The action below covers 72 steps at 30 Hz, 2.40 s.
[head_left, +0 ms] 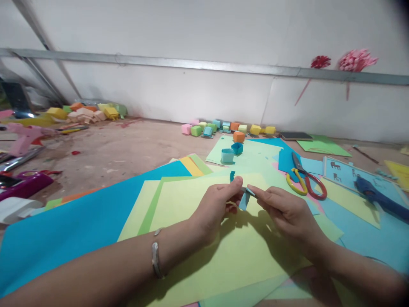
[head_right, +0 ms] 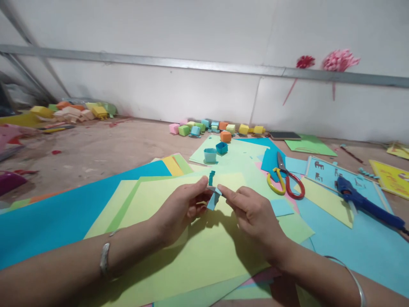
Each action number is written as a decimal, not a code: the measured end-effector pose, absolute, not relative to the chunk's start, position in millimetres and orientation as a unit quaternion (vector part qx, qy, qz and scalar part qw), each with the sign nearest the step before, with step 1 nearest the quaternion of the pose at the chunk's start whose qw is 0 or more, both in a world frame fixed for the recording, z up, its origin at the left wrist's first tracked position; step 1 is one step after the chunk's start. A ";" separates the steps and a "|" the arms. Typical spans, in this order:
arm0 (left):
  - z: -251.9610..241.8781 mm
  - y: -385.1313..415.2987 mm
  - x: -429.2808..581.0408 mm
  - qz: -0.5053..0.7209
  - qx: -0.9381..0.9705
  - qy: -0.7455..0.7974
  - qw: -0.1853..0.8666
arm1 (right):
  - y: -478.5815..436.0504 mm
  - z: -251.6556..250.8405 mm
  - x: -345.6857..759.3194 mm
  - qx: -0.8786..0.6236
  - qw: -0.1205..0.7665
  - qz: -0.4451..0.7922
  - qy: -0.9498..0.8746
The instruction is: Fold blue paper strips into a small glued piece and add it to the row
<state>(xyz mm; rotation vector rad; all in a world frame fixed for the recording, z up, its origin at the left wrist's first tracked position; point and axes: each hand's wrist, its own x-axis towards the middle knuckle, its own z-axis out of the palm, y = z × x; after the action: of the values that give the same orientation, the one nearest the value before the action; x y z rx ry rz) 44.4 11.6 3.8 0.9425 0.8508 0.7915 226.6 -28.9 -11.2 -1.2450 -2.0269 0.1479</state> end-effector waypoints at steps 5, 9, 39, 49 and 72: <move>4.3 10.5 44.7 0.347 0.435 0.420 0.717 | -30.2 -15.5 227.2 -0.454 0.339 -0.092 -0.819; 8.3 10.2 46.1 0.344 0.461 0.449 0.684 | -29.5 -16.1 228.0 -0.455 0.329 -0.110 -0.820; 10.0 2.2 52.9 0.288 0.569 0.428 0.640 | -31.9 7.6 220.3 -0.472 0.333 0.028 -0.816; 4.6 -0.3 53.5 0.304 0.600 0.409 0.617 | -31.1 9.5 219.7 -0.453 0.325 0.009 -0.830; 4.8 14.1 48.3 0.378 0.419 0.419 0.712 | -27.1 -3.0 226.8 -0.486 0.334 0.040 -0.807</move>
<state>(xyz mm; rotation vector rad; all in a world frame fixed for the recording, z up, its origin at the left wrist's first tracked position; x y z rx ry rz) 48.3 14.1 4.8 0.9287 0.9292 0.8381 226.8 -27.1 -3.0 -1.2679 -2.1052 0.1045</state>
